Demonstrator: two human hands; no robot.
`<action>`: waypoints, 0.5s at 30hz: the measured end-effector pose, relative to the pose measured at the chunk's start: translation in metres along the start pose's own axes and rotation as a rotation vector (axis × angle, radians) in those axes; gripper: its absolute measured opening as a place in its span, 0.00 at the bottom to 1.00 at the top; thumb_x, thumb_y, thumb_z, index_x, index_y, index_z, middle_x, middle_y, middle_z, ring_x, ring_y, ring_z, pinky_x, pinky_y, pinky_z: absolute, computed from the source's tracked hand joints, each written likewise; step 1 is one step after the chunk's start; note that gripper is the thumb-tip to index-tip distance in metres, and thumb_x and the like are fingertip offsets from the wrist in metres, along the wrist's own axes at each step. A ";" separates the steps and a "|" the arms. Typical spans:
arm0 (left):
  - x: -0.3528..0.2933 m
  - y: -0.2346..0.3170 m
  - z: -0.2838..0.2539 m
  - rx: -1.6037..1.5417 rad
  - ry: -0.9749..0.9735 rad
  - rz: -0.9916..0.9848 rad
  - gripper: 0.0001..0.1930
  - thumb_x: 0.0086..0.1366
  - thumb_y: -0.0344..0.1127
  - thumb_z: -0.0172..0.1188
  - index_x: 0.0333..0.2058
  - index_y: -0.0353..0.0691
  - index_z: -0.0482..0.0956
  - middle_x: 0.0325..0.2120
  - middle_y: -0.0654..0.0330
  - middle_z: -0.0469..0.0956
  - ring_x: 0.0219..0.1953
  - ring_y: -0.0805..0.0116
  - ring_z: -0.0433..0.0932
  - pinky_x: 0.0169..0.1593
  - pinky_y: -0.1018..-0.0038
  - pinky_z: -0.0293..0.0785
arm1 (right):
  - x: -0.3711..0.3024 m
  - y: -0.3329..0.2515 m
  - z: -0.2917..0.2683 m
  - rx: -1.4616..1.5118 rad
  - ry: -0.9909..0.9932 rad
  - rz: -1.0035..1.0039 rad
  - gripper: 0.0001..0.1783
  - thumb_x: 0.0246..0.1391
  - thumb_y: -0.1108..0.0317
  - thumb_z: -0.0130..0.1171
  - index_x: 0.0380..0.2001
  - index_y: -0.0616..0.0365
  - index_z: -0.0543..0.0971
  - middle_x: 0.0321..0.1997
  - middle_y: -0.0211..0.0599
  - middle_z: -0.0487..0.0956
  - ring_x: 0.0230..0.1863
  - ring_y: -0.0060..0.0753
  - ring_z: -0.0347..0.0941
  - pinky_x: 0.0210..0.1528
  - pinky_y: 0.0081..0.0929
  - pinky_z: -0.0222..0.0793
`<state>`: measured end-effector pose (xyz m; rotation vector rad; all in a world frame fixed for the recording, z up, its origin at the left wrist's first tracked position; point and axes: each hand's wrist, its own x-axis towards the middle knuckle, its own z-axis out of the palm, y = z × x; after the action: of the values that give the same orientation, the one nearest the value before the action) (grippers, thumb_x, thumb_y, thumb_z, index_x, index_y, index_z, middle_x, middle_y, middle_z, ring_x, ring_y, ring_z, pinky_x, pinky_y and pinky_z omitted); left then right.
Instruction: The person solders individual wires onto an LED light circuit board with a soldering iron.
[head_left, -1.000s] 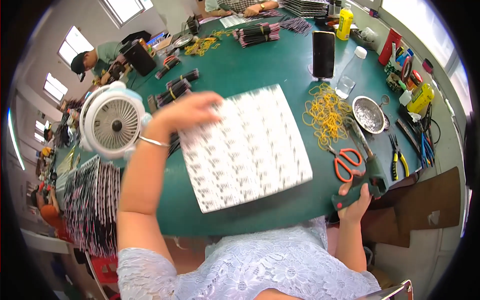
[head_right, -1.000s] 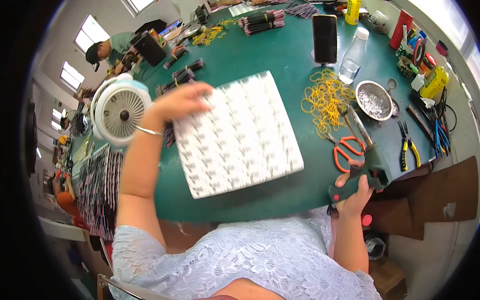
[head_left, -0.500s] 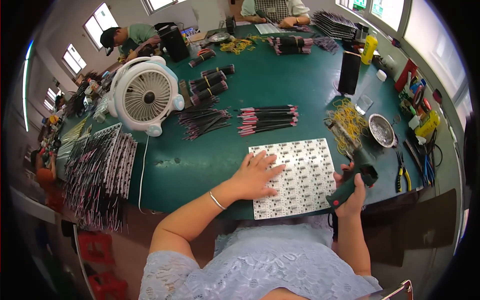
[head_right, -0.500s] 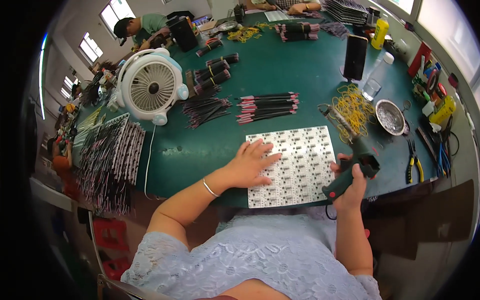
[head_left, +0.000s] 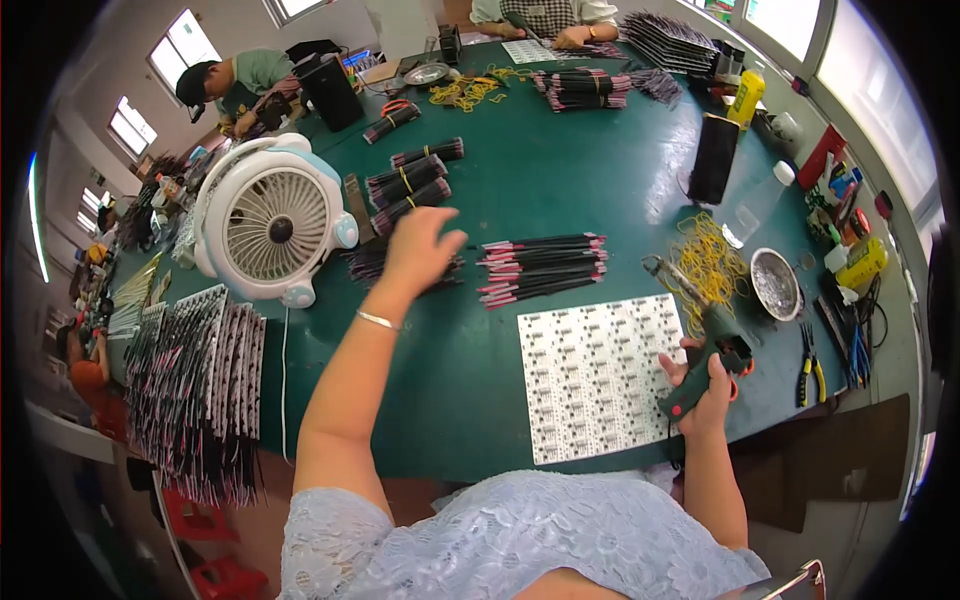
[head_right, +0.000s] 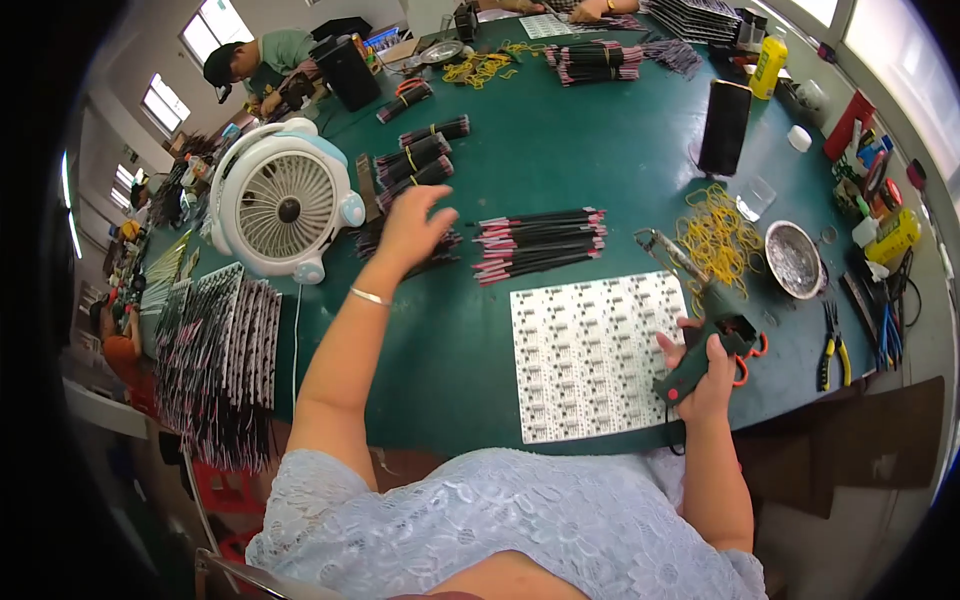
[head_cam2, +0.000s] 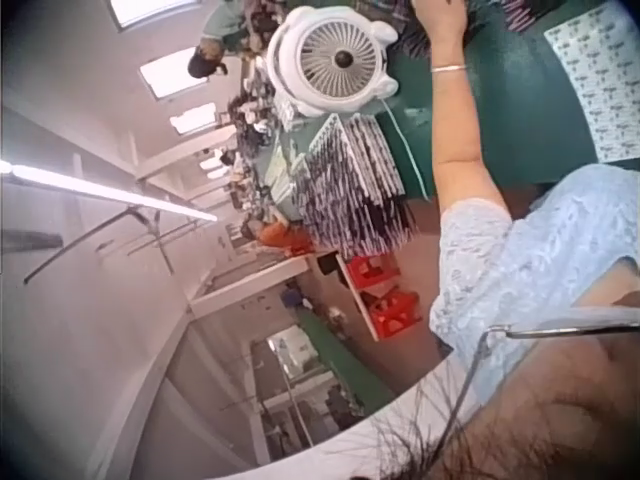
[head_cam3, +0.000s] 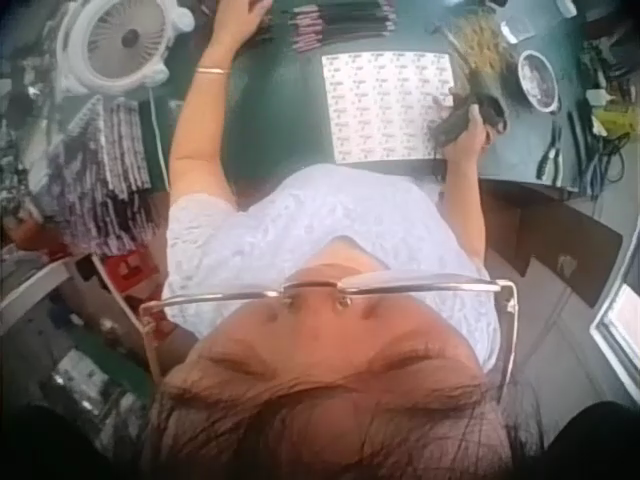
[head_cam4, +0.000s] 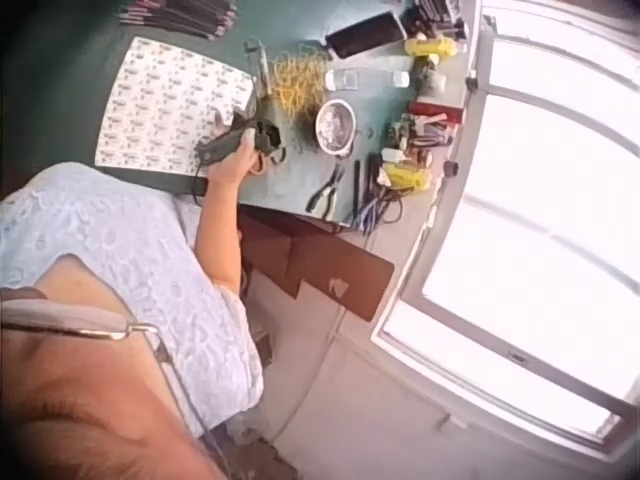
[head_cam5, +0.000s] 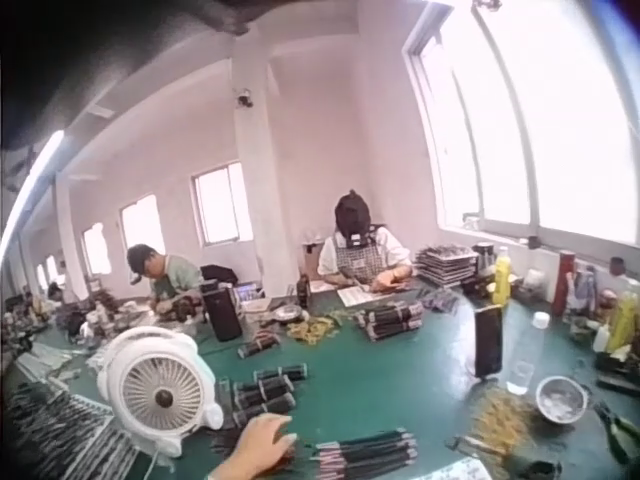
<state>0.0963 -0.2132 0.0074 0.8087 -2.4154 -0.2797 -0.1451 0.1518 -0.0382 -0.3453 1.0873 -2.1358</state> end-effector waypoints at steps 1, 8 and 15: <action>0.008 -0.030 -0.001 0.118 0.068 -0.108 0.18 0.54 0.42 0.64 0.42 0.40 0.78 0.41 0.53 0.77 0.47 0.50 0.74 0.51 0.59 0.70 | 0.001 0.003 -0.002 0.008 -0.009 0.004 0.21 0.61 0.57 0.47 0.50 0.61 0.65 0.45 0.44 0.73 0.22 0.28 0.70 0.54 0.48 0.69; 0.053 -0.083 0.011 0.459 -0.243 -0.386 0.24 0.53 0.47 0.67 0.47 0.46 0.75 0.43 0.54 0.75 0.48 0.53 0.74 0.49 0.58 0.70 | 0.007 0.007 -0.014 -0.031 -0.006 0.097 0.22 0.62 0.57 0.46 0.52 0.61 0.64 0.45 0.44 0.72 0.21 0.29 0.70 0.52 0.51 0.71; 0.056 -0.090 0.002 0.454 -0.298 -0.312 0.25 0.52 0.49 0.67 0.44 0.42 0.74 0.42 0.55 0.76 0.48 0.52 0.74 0.49 0.58 0.70 | -0.002 0.001 0.003 0.063 0.068 0.051 0.23 0.63 0.54 0.43 0.55 0.56 0.63 0.49 0.40 0.72 0.22 0.28 0.71 0.45 0.48 0.76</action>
<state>0.1024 -0.3191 -0.0017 1.4411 -2.6647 0.0422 -0.1409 0.1509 -0.0372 -0.2148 1.0533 -2.1445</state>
